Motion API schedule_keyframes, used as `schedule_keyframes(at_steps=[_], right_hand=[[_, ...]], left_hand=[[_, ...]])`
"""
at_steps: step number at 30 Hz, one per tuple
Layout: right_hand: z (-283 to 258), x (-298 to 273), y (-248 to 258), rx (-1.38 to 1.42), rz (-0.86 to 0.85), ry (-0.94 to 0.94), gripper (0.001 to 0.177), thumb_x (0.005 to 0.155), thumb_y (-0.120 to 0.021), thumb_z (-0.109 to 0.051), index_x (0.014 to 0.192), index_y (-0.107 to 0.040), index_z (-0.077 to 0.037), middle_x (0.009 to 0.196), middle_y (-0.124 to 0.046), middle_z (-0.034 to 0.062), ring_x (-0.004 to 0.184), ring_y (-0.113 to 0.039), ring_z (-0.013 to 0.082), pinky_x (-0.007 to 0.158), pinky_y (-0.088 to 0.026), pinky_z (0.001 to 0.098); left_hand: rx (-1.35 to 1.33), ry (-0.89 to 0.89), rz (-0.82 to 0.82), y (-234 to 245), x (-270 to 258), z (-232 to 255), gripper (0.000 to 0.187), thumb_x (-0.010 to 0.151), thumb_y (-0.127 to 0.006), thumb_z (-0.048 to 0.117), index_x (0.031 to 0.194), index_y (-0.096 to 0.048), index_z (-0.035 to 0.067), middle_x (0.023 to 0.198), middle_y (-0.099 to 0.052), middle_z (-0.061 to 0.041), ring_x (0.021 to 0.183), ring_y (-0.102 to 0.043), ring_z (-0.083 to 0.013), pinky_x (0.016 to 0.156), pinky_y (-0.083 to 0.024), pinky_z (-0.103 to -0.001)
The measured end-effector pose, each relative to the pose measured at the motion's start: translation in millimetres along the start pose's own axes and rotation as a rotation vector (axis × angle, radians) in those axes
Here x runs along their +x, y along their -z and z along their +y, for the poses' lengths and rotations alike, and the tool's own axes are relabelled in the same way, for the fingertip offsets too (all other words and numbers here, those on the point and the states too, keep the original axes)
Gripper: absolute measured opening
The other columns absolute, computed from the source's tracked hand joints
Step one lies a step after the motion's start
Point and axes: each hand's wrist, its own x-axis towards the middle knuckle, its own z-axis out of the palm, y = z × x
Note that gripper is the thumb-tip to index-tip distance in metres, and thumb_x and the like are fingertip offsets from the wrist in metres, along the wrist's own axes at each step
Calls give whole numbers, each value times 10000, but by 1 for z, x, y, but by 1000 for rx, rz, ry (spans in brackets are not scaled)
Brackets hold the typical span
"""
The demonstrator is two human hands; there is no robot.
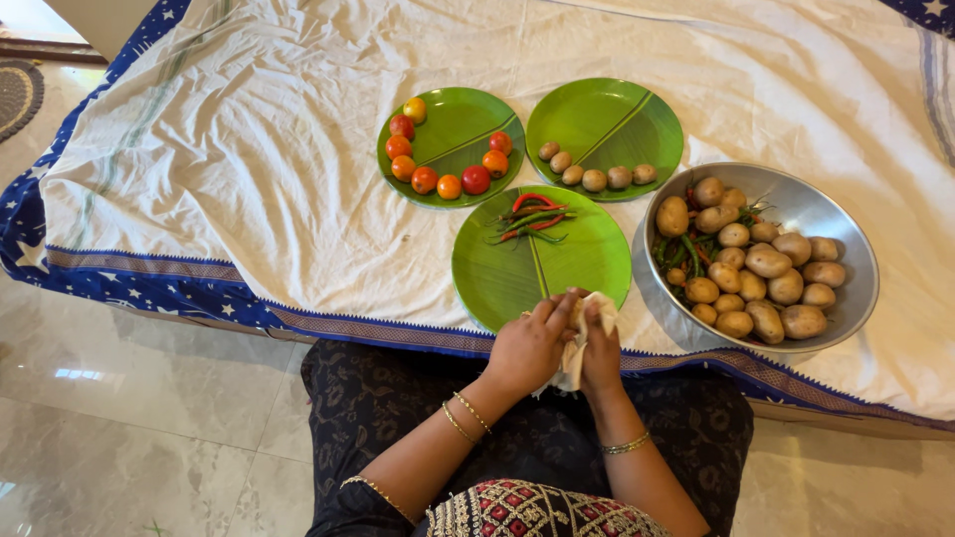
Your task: The person sits on the floor and wipes small potatoes one by one with a white cloth, then places them on a green plate. The person repeats this process for multiple potatoes from a metal bowl.
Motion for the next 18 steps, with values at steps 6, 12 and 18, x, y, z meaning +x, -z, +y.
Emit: schedule_keyframes(at_steps=[6,12,18], right_hand=[[12,6,20,-60,330,128,496,1084,-589,-494,1141,-573,-1,969,-661,105,804,-647,193,670,-533,303],[4,9,15,11,261,93,460,1010,-629,-457,1192,-595,-35,1045,-670,54,879,-663,155,718,-539,272],[1,3,7,197,54,-179,436,1007,-583,-462,1270,-590,-115,972,-623,-10,859,-633,109,778,-538,278]], left_hand=[[-91,-38,7,-1,1,15,628,959,-635,259,1539,-440,116,1237,-645,-103,941,-711,-317,724,-576,-404],[-136,160,-102,-1,12,17,491,969,-652,340,1410,-530,163,1133,-667,-112,847,-709,-358,667,-555,-453],[-45,91,-120,1,27,0,496,996,-546,258,1465,-487,109,1119,-661,-133,831,-704,-371,665,-558,-470]])
